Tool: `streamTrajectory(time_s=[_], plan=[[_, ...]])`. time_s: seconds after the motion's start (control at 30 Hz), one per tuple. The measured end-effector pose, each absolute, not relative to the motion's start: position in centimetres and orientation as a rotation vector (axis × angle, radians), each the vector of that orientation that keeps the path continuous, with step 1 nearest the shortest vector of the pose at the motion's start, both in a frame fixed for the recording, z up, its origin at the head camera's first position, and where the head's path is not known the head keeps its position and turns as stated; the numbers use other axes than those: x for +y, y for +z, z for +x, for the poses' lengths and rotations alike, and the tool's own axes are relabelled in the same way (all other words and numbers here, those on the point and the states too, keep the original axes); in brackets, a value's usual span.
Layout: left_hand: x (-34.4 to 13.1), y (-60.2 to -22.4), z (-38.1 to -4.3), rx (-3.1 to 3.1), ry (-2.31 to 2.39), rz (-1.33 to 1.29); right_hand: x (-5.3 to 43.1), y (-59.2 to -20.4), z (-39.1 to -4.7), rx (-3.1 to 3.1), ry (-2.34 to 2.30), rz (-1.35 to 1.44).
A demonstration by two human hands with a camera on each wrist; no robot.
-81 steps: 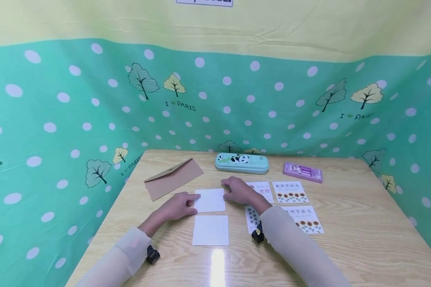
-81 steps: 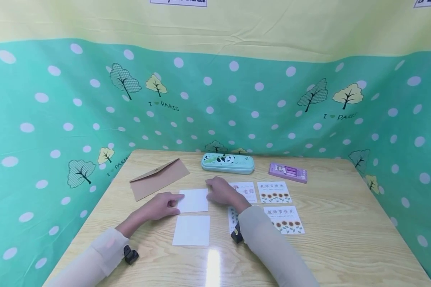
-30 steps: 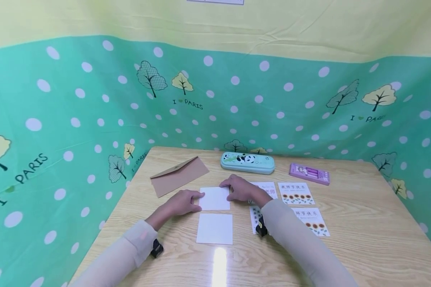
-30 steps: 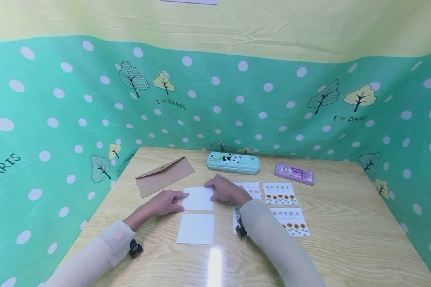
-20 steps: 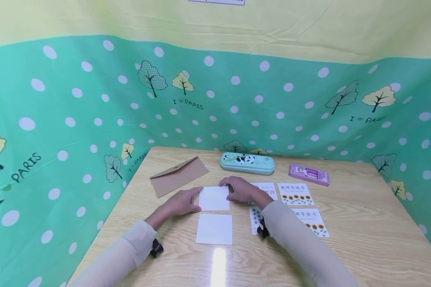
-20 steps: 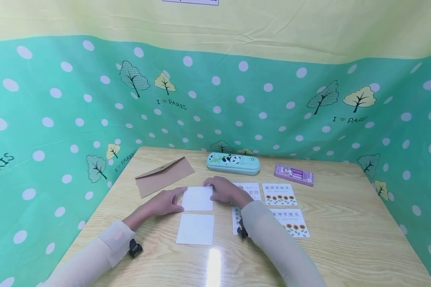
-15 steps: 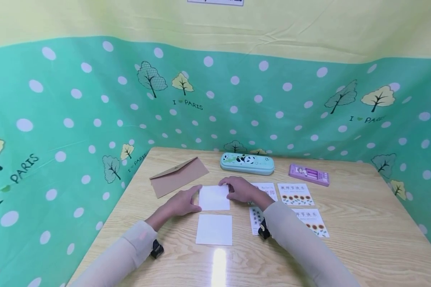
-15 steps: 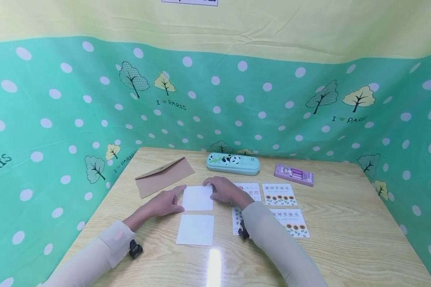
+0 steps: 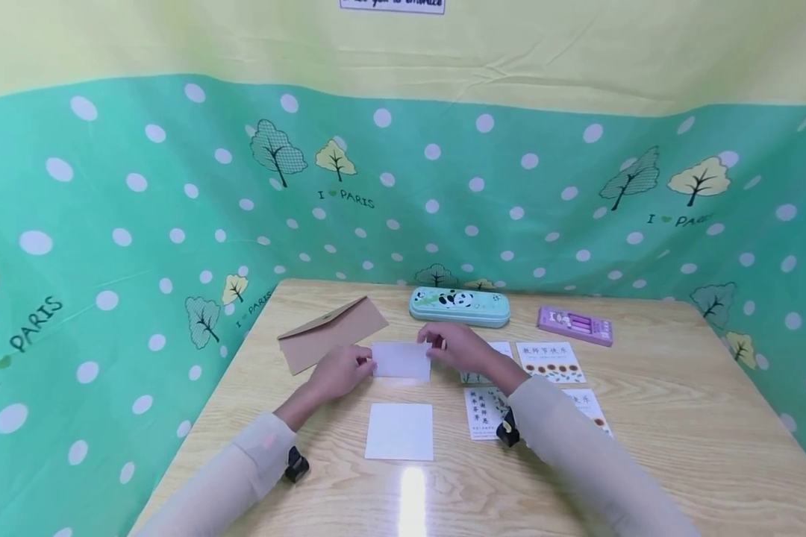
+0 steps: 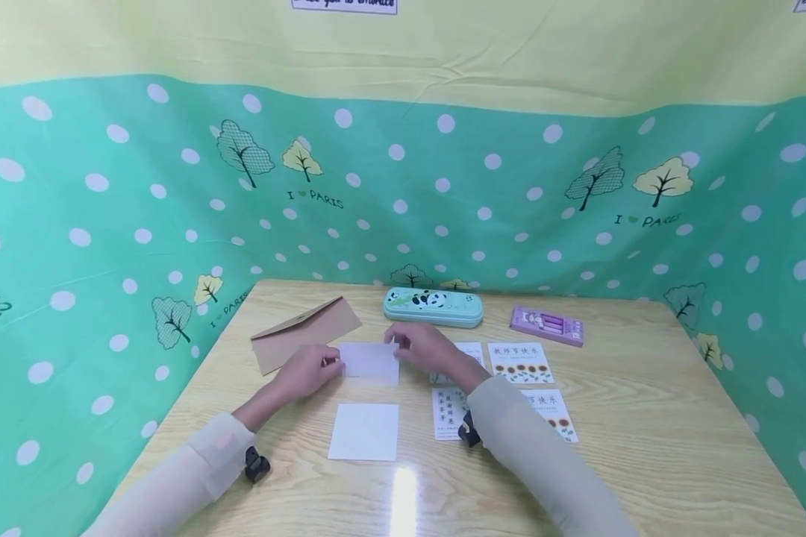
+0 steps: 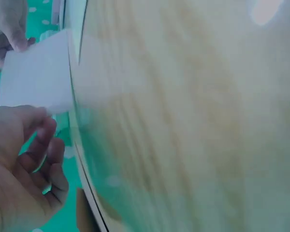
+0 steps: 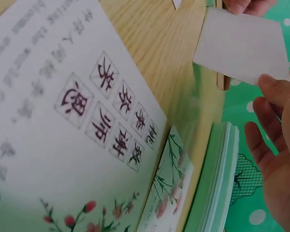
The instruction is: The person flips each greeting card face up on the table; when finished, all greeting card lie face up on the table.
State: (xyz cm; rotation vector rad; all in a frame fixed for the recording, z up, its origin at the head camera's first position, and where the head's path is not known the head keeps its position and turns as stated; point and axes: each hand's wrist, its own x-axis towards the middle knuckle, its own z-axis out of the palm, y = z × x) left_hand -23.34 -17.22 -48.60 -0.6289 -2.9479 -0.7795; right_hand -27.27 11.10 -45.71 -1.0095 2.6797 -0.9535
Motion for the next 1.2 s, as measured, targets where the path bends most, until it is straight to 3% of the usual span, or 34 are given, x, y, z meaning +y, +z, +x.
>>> streamTrajectory(time_s=[0.57,0.9,1.2], plan=[[-17.2,-48.2,-25.2,-3.037,-1.427,-0.503,13.8,-46.6,-26.6,2.634,-0.89,-1.046],[-14.8,-48.6,-26.2,-3.109,-0.942,-0.748,14.2,-47.2,-26.8,2.664,-0.736,-0.96],[-13.1,-48.4,-26.4,-3.181,-0.745,-0.782,13.7,-47.5,-26.7,2.642,-0.562,-0.876]])
